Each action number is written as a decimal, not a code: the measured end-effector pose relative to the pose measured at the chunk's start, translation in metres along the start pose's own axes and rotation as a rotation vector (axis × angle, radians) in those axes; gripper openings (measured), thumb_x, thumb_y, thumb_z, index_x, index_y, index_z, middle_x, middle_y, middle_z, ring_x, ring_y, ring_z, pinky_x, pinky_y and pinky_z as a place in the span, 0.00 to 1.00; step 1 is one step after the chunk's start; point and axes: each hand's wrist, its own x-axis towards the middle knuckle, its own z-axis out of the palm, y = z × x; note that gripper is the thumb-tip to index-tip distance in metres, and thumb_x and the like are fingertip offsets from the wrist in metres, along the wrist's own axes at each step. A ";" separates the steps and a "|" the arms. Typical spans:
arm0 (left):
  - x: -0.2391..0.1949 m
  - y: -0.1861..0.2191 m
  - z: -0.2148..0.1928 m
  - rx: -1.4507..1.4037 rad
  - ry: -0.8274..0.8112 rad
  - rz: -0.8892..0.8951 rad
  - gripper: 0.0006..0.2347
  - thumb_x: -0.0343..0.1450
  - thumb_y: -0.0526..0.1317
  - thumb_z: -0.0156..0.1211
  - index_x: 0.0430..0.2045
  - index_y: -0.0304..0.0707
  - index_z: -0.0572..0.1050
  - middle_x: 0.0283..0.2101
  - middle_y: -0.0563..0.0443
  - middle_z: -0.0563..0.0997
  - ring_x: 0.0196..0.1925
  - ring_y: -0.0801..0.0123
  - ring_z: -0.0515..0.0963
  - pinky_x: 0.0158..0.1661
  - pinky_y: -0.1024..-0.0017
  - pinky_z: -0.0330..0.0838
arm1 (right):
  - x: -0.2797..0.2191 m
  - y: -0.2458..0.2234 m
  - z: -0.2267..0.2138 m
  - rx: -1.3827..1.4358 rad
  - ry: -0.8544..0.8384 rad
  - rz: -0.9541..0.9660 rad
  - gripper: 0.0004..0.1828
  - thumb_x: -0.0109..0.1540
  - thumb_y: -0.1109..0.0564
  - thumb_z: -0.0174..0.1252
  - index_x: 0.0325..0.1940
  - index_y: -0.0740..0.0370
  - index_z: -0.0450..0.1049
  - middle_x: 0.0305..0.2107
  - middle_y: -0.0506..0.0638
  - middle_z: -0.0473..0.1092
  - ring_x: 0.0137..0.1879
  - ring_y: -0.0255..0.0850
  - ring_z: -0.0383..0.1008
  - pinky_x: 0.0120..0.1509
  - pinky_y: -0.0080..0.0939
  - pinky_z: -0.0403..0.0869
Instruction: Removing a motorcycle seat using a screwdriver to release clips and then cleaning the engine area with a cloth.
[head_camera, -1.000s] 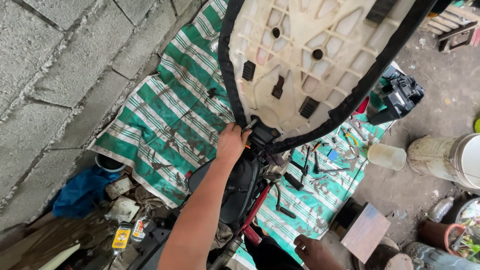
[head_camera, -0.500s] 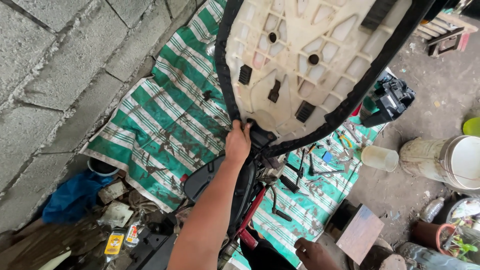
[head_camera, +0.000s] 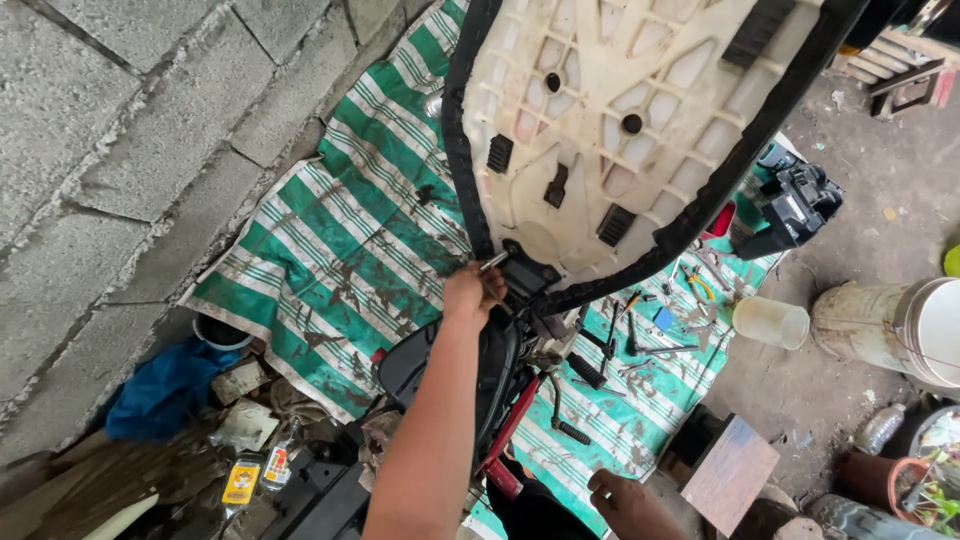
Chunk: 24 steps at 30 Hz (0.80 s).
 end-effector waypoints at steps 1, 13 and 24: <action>-0.013 0.004 -0.003 0.134 0.066 0.078 0.09 0.88 0.39 0.41 0.53 0.34 0.69 0.33 0.41 0.73 0.27 0.58 0.69 0.29 0.55 0.63 | 0.000 0.002 -0.001 -0.019 -0.007 -0.005 0.10 0.71 0.46 0.58 0.54 0.47 0.79 0.44 0.43 0.88 0.44 0.39 0.90 0.49 0.42 0.81; -0.020 -0.055 -0.031 1.284 -0.232 0.817 0.15 0.83 0.42 0.54 0.63 0.38 0.78 0.45 0.45 0.90 0.38 0.57 0.87 0.38 0.58 0.78 | -0.016 -0.078 -0.008 -0.038 0.004 -0.028 0.11 0.73 0.49 0.57 0.57 0.50 0.79 0.50 0.46 0.85 0.46 0.42 0.85 0.51 0.46 0.80; 0.018 -0.083 -0.049 1.594 -0.339 1.466 0.11 0.80 0.36 0.63 0.53 0.25 0.83 0.49 0.37 0.88 0.51 0.52 0.88 0.49 0.58 0.87 | -0.015 -0.019 0.016 -0.039 0.013 -0.026 0.09 0.71 0.48 0.59 0.54 0.48 0.78 0.46 0.42 0.86 0.43 0.40 0.85 0.50 0.44 0.80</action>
